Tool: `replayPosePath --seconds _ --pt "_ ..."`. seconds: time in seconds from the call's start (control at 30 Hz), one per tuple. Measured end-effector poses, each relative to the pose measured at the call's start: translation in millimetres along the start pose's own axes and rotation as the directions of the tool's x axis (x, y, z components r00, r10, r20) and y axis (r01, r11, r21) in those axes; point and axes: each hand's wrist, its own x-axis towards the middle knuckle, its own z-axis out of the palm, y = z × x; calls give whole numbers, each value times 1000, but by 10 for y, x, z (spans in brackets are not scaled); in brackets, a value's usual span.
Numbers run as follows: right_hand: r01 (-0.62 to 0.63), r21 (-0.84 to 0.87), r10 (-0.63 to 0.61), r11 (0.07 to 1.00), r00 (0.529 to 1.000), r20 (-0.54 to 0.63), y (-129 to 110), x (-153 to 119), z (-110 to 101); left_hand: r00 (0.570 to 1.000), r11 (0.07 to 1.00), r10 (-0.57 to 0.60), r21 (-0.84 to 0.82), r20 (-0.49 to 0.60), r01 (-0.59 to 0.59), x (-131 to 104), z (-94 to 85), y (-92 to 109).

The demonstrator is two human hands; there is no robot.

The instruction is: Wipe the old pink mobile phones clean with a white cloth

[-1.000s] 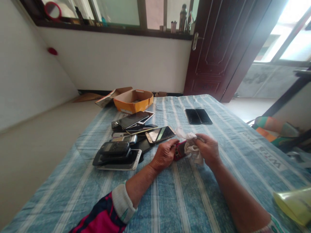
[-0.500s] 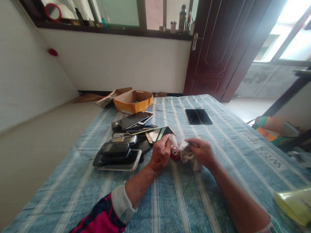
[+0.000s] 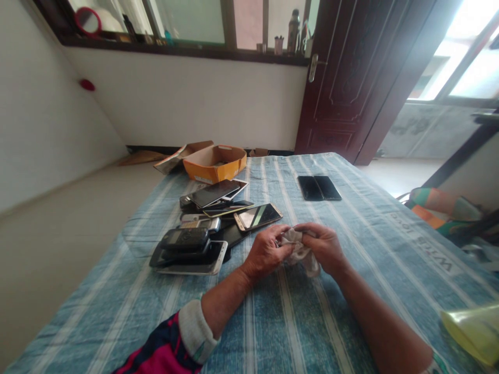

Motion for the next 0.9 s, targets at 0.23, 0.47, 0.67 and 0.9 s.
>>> replayPosePath --seconds 0.23,0.47,0.67,0.9 --pt "-153 135 147 979 987 59 -10 5 -2 995 998 -20 -59 -100 15 36 -22 -49" --pt "-228 202 184 953 960 213 -80 -6 -19 973 980 -139 -168 -186 108 64 -45 -37" --pt "-281 69 234 957 891 389 -35 -23 -41 934 931 -266 -316 -240 183 95 -53 -63" --pt "-375 108 269 921 811 519 -134 -83 -71 920 937 -279 -287 -277 197 117 -36 -68"
